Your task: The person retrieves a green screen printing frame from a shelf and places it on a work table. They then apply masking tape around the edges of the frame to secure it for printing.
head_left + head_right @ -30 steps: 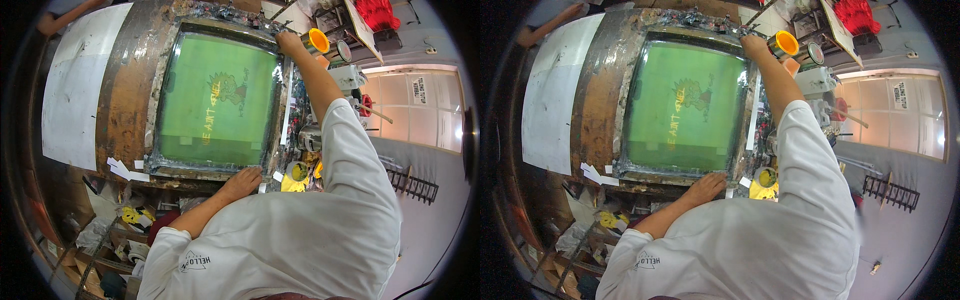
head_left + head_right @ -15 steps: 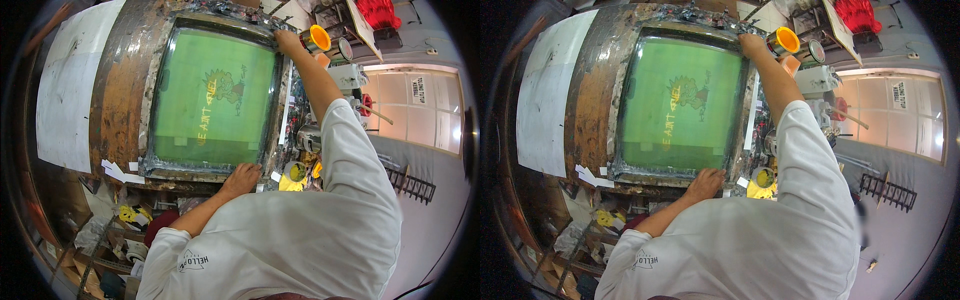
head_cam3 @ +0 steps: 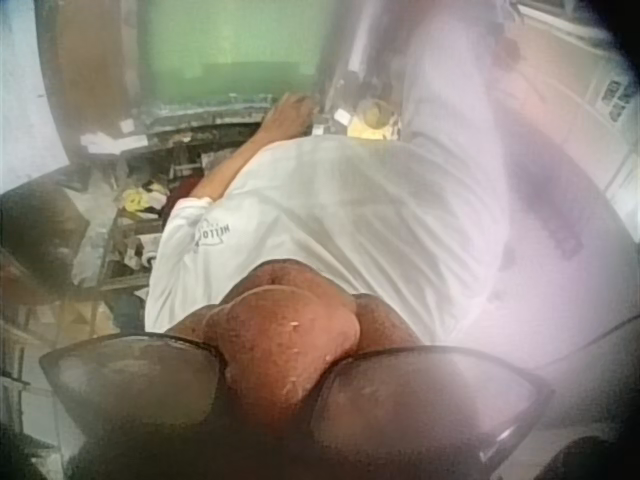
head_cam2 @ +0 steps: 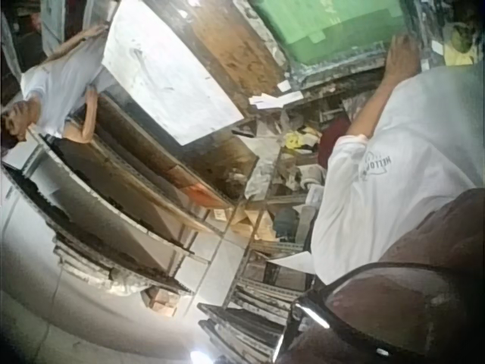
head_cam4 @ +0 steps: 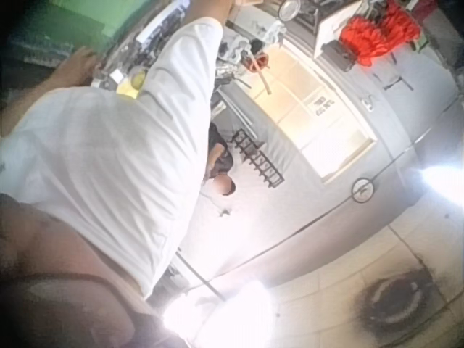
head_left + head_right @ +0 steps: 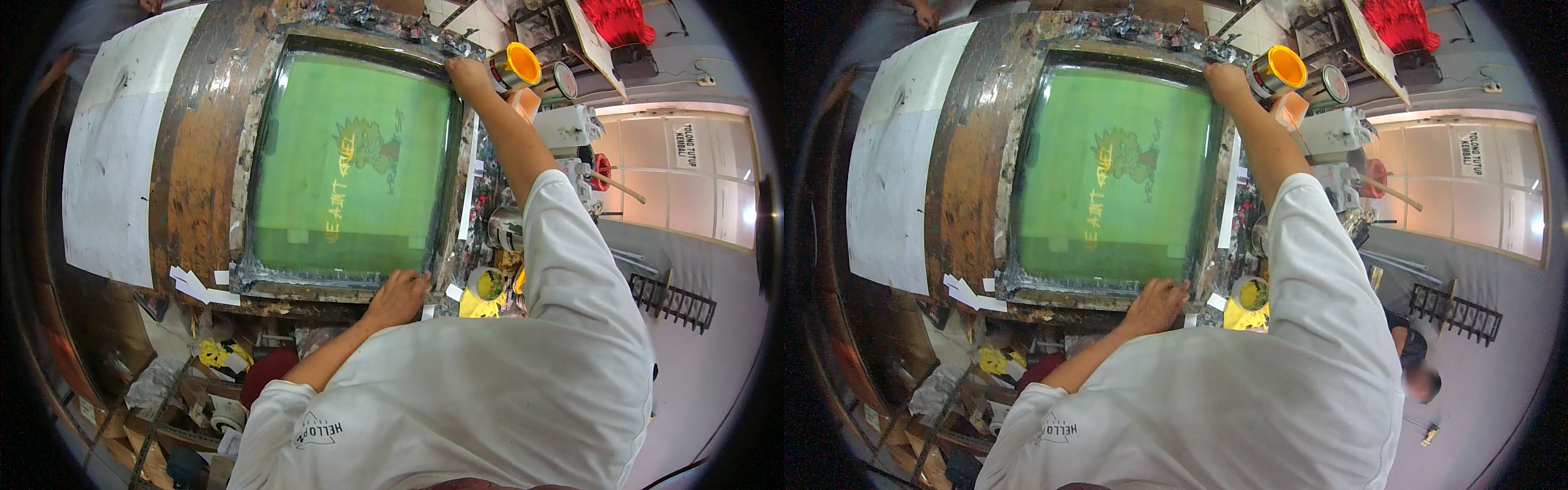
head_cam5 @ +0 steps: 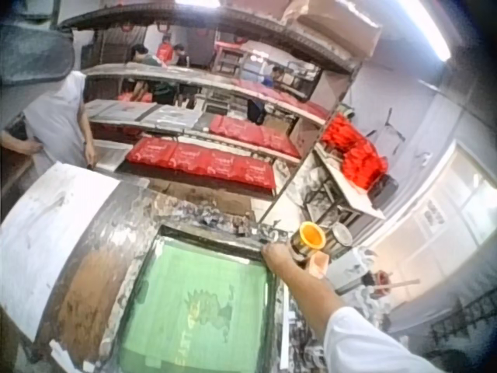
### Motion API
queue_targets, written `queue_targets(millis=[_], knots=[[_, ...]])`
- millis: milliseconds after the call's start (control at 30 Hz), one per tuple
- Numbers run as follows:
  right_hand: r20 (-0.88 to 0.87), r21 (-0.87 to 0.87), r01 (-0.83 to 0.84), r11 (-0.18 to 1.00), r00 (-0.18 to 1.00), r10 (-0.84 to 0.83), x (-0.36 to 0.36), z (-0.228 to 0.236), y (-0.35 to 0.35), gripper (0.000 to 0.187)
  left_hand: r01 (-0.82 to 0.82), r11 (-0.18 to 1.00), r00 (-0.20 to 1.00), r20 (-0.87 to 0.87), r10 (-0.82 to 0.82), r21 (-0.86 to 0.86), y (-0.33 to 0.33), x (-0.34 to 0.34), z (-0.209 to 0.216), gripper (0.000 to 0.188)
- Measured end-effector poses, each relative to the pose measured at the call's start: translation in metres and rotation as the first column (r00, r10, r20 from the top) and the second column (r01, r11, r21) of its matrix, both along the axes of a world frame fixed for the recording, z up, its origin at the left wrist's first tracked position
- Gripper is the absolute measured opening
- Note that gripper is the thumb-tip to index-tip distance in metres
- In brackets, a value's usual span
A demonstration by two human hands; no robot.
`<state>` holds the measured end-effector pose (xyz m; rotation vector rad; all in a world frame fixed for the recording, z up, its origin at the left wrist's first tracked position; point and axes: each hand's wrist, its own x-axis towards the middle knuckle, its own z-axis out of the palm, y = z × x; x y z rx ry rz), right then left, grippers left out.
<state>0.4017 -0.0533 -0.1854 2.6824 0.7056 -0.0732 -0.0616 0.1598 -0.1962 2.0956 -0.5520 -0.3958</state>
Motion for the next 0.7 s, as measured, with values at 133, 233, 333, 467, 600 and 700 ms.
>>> queue_targets(millis=[133, 233, 333, 467, 600, 700], knots=[[0.082, 0.134, -0.06, 0.989, 0.995, 0.05, 0.0, -0.012, -0.008, 0.02, -0.02, 1.0, 1.0, 0.01, 0.019, 0.023, -0.001, -0.002, 0.002, 0.036], [0.017, 0.02, -0.008, 1.0, 1.0, 0.008, 0.005, -0.012, -0.001, 0.017, -0.026, 0.997, 0.999, -0.024, 0.028, 0.075, -0.005, -0.002, -0.002, 0.037], [0.089, -0.171, 0.146, 0.974, 0.987, -0.132, 0.014, -0.04, -0.027, 0.017, 0.008, 1.0, 0.999, 0.035, -0.008, 0.019, 0.002, -0.004, -0.001, 0.037], [0.106, -0.067, 0.042, 0.997, 0.994, -0.034, 0.019, -0.04, -0.018, 0.015, 0.021, 0.999, 0.998, 0.05, -0.022, 0.03, -0.001, 0.004, 0.002, 0.037], [0.127, -0.079, 0.008, 0.997, 0.992, 0.002, 0.022, -0.045, -0.024, 0.016, 0.031, 0.995, 0.989, 0.144, -0.044, 0.095, -0.002, 0.005, 0.004, 0.036], [0.126, -0.109, 0.046, 0.993, 0.991, -0.032, 0.02, -0.045, -0.022, 0.016, 0.025, 0.994, 0.99, 0.135, -0.039, 0.105, -0.004, 0.005, 0.005, 0.035]])
